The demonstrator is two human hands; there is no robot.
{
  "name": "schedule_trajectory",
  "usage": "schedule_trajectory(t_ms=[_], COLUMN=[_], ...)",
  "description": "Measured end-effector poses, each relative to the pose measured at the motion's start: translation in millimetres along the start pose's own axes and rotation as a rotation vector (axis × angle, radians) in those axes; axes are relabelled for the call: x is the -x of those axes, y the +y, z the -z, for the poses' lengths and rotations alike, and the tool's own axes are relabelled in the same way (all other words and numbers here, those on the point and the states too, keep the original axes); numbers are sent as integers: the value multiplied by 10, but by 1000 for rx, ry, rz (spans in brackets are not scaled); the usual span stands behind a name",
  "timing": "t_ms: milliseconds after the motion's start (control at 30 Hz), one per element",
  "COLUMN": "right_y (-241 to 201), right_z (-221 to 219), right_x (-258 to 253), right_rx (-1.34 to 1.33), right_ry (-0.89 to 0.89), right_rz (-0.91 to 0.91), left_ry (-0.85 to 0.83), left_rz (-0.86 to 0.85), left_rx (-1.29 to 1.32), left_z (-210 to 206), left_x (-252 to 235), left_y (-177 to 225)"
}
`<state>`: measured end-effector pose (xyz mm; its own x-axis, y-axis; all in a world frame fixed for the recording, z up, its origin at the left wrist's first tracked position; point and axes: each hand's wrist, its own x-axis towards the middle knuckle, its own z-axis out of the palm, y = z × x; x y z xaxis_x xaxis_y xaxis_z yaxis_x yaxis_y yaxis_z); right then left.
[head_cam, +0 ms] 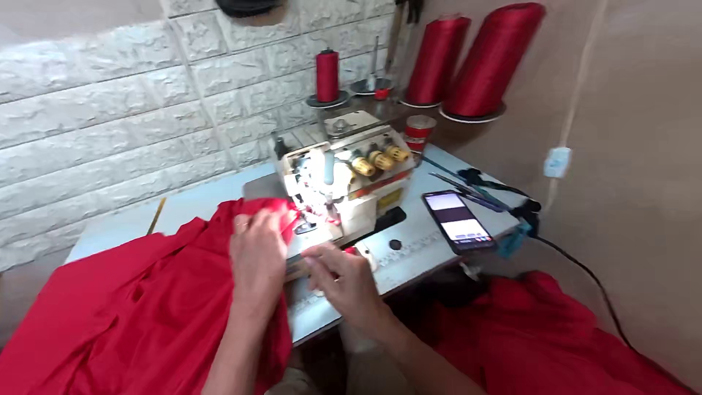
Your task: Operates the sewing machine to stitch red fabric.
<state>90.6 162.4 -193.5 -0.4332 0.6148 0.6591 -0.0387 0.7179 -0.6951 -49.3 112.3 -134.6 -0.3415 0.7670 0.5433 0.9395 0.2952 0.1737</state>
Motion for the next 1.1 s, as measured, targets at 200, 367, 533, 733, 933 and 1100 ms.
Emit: schedule_trajectory(t_ms=[200, 367, 533, 733, 933, 1100], right_y=[-33, 101, 218, 128, -249, -535], right_z=[33, 253, 290, 257, -33, -490], right_x=[50, 7, -93, -41, -183, -440], right_rx=[-194, 149, 354, 120, -244, 153], right_ry=[-100, 67, 106, 223, -207, -394], right_rz=[94, 7, -70, -40, 188, 252], left_ry=[-304, -419, -335, -269, 174, 625], left_rz=[-233, -462, -287, -277, -315, -470], left_rx=[78, 454, 404, 494, 731, 603], left_z=[518, 47, -251, 9, 1003, 1837], left_x=[266, 352, 391, 373, 297, -92], left_y=[231, 271, 460, 313, -4, -1292])
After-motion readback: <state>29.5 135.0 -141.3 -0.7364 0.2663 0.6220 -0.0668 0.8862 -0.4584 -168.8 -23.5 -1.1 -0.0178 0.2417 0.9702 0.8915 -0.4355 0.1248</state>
